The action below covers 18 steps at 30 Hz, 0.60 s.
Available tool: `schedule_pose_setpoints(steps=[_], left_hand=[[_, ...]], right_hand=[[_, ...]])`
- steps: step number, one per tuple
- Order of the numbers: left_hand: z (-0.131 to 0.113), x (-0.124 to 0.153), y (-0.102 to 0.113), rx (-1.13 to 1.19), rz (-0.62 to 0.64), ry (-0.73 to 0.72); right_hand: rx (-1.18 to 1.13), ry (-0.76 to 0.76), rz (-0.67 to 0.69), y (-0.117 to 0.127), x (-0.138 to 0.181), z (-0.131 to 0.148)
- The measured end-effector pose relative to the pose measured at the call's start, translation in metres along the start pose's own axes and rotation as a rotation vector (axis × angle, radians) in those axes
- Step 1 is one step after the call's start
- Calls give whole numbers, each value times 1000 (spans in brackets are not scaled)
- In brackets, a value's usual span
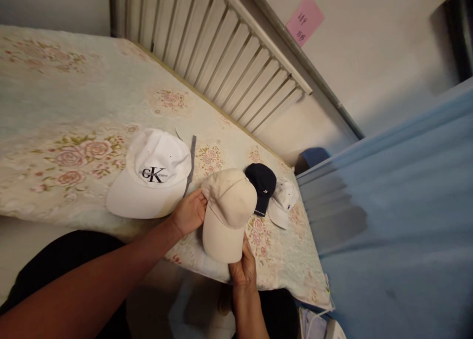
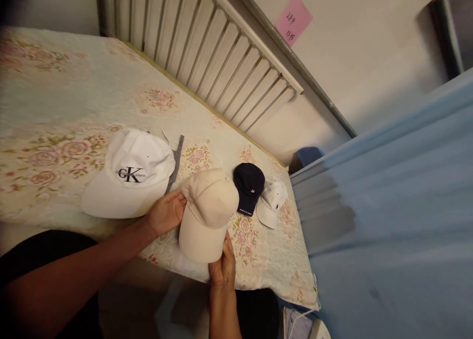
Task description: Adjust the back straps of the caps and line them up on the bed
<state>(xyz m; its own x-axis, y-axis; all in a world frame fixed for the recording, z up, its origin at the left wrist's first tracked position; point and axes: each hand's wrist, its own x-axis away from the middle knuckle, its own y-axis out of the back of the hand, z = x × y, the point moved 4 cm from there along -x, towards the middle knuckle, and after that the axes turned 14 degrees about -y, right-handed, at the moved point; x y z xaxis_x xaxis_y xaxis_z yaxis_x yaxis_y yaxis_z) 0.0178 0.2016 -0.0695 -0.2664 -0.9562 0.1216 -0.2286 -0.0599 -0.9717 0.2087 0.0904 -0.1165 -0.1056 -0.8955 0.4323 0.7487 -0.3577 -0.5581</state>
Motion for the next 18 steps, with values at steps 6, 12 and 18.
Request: schedule_pose_setpoints(steps=[6, 12, 18], left_hand=[[4, 2, 5, -95, -75, 112], [2, -1, 8, -202, -70, 139], [6, 3, 10, -368, 8, 247]], right_hand=[[79, -8, 30, 4, 0, -2], [37, -31, 16, 12, -2, -4], [-31, -9, 3, 13, -5, -5]])
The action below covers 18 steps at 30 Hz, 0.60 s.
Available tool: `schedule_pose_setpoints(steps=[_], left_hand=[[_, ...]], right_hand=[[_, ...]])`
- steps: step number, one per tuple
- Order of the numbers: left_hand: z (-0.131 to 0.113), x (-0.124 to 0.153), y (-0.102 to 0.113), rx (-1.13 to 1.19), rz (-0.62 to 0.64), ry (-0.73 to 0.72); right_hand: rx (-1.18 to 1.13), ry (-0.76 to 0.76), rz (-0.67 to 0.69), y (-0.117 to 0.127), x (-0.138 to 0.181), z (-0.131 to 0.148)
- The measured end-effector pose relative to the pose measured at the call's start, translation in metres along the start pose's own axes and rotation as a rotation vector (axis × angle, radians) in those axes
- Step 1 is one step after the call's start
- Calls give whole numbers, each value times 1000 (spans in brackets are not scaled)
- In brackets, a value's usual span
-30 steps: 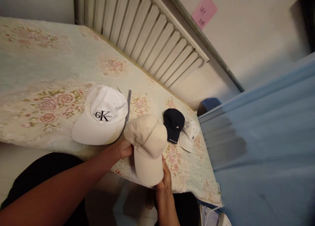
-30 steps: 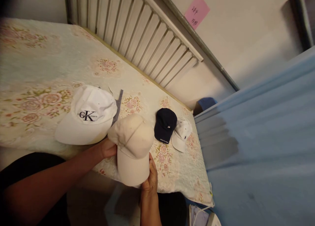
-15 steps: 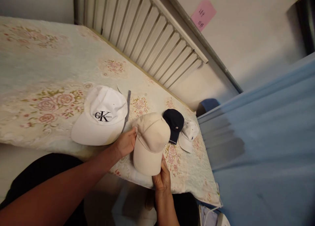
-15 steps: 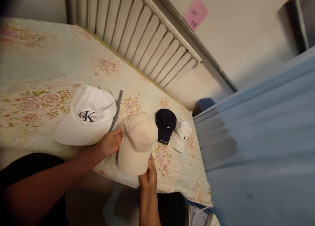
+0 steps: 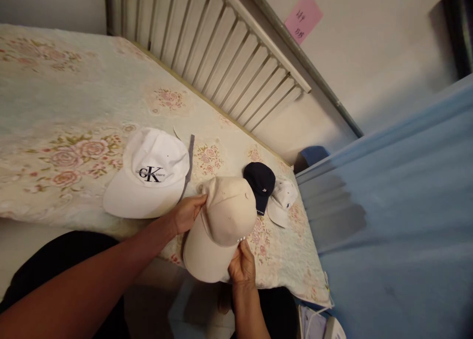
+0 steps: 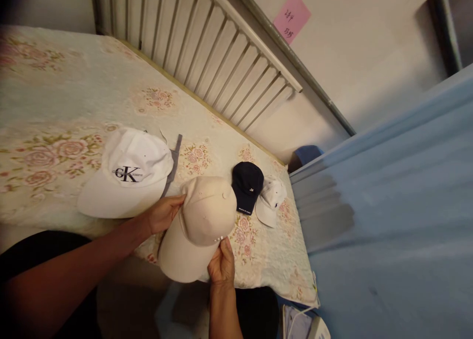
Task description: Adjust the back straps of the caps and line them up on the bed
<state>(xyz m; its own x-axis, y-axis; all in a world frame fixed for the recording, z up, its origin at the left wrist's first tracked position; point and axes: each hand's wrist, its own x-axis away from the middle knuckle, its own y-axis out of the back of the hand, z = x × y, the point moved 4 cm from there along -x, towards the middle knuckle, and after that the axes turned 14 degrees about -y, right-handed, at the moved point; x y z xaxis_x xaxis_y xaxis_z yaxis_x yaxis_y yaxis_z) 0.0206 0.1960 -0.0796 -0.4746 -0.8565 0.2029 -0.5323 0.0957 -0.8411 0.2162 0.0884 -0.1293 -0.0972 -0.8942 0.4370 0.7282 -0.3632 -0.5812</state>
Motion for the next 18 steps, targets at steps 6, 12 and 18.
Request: schedule_pose_setpoints(steps=[6, 12, 18], left_hand=[[5, 2, 1, -43, 28, 52], [1, 4, -3, -48, 3, 85], [-2, 5, -5, -25, 33, 109]], right_hand=[[-19, -1, -23, 1, -3, 1], [-14, 3, -49, 6, -3, 1], [-46, -10, -54, 7, -4, 0]])
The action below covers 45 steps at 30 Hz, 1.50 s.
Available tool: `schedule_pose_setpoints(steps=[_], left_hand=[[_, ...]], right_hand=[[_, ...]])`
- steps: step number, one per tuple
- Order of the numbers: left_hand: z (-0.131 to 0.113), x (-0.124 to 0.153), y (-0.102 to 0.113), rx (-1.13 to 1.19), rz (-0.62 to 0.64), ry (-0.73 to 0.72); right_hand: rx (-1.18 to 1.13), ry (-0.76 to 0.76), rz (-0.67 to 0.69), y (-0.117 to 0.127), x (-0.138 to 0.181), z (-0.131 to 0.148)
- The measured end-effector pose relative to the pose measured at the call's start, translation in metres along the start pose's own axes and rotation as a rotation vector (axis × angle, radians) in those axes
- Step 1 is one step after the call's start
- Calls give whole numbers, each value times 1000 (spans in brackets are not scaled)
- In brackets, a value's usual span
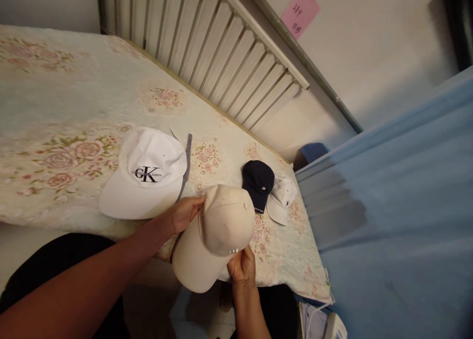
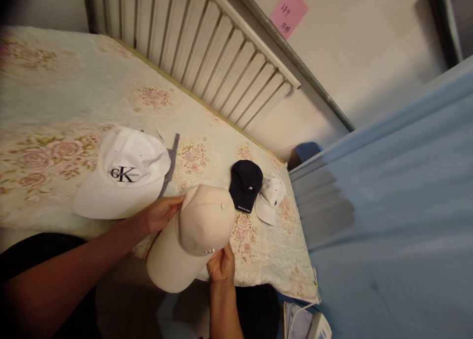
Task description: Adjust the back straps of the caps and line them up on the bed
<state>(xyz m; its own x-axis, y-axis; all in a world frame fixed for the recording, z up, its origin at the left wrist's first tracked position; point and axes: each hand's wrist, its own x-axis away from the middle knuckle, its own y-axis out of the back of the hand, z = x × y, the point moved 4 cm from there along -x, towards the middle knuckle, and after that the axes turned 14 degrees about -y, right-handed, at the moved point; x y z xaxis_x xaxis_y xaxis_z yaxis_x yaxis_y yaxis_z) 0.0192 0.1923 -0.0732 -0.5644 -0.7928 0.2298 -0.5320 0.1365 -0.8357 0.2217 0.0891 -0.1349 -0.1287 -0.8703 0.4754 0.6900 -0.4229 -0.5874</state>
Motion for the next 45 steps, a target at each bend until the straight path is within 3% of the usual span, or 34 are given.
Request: schedule_pose_setpoints(steps=[11, 21, 45], left_hand=[[-1, -5, 5, 46, 116, -123], [2, -7, 7, 10, 144, -173], [3, -6, 10, -25, 55, -106]], right_hand=[[-36, -25, -2, 2, -1, -1], [-52, -24, -52, -2, 2, -1], [-46, -32, -51, 2, 0, -1]])
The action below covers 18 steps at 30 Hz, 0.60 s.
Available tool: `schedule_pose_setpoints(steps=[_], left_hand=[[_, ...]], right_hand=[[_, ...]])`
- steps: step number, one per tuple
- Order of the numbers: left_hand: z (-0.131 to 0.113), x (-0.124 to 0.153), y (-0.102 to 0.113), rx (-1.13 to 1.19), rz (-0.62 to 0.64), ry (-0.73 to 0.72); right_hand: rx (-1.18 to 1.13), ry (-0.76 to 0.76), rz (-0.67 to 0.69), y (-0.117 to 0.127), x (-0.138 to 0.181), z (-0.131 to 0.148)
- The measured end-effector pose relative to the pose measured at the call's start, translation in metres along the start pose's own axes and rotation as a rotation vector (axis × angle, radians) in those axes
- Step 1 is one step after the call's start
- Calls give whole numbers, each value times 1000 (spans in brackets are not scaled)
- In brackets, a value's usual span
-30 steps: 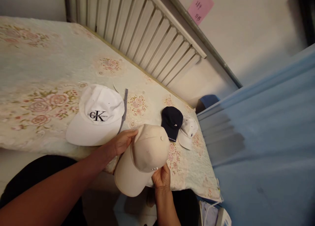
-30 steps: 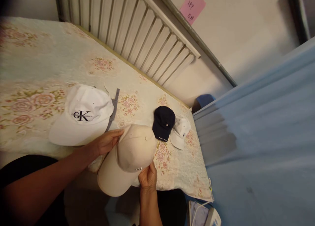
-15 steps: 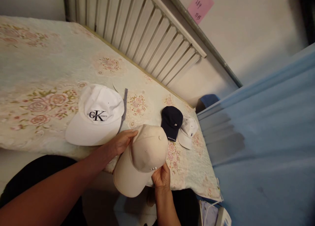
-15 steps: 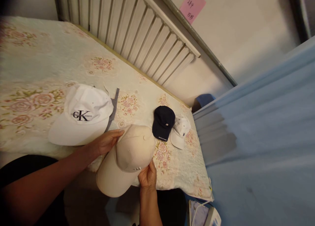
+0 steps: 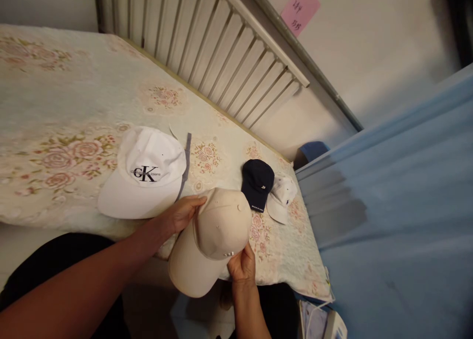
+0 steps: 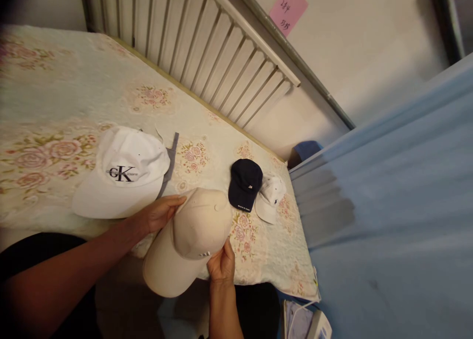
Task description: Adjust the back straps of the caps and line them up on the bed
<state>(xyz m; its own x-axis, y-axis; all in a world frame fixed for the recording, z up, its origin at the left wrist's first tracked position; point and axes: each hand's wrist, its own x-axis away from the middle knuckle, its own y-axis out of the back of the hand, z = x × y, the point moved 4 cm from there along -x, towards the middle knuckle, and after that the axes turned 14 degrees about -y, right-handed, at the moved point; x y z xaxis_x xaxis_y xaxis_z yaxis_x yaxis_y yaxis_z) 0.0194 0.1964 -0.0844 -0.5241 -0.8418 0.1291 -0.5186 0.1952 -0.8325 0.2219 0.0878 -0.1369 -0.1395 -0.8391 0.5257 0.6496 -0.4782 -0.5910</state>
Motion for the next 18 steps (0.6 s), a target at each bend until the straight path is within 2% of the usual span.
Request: schedule_pose_setpoints(steps=[7, 18], left_hand=[[1, -1, 1, 13, 37, 3], [0, -2, 3, 9, 19, -21]], right_hand=[[33, 16, 9, 0, 0, 1], [54, 47, -45, -6, 4, 11]])
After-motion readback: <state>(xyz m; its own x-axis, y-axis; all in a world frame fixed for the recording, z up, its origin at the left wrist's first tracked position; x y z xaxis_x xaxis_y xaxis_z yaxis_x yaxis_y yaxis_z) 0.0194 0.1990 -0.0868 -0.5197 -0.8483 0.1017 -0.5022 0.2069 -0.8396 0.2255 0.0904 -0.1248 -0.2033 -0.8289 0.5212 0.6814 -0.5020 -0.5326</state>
